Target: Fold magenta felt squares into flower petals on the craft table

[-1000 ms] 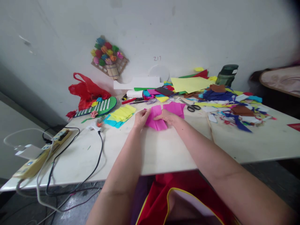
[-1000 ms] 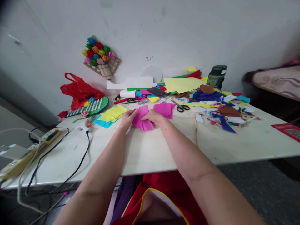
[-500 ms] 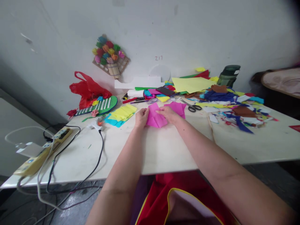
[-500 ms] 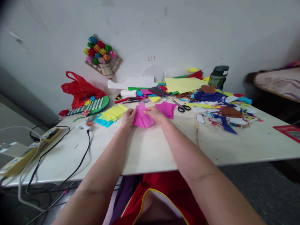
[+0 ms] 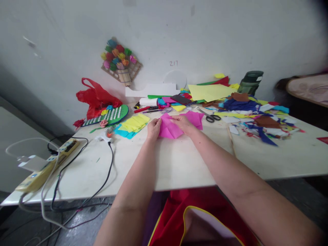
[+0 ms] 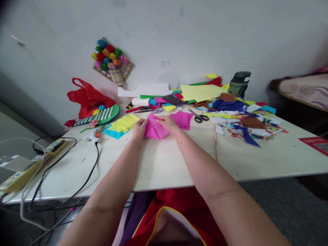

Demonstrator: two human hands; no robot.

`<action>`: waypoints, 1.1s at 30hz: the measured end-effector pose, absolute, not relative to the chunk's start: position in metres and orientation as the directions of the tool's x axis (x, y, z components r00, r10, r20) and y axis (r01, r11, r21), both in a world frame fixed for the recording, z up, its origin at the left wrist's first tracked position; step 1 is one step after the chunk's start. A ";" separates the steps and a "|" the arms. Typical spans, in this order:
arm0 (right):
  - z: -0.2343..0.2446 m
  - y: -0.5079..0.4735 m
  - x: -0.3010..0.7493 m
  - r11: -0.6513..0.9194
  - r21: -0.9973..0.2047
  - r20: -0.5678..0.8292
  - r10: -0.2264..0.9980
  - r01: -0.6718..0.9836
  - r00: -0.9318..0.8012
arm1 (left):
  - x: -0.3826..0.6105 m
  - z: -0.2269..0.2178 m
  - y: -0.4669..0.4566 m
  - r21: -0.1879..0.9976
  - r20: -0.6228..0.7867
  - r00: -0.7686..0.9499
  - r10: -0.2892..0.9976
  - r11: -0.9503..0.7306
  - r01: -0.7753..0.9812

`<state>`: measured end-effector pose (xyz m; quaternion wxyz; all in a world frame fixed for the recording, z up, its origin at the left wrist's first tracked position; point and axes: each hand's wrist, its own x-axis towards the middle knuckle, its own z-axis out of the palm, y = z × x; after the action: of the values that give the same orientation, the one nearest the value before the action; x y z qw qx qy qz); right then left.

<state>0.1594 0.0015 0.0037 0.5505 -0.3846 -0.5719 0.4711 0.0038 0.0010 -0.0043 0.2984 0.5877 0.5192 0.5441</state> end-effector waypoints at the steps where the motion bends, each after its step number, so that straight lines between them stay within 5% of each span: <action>1: 0.004 0.001 0.160 0.253 -0.962 0.263 0.959 -0.098 -0.107 | 0.004 -0.004 0.001 0.918 0.328 -0.135 0.935 -0.281 0.280; 11: 0.010 -0.005 0.166 0.173 -0.976 0.191 0.971 -0.133 -0.142 | 0.004 0.000 -0.004 0.945 0.284 -0.155 0.946 -0.248 0.215; 33: 0.010 -0.004 0.164 0.249 -0.964 0.259 0.959 -0.093 -0.117 | 0.004 -0.001 -0.003 0.936 0.306 -0.122 0.944 -0.275 0.221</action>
<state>0.1637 -0.0044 0.0099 0.5460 -0.3787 -0.5715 0.4816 0.0040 -0.0030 -0.0011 0.3274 0.5763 0.5053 0.5526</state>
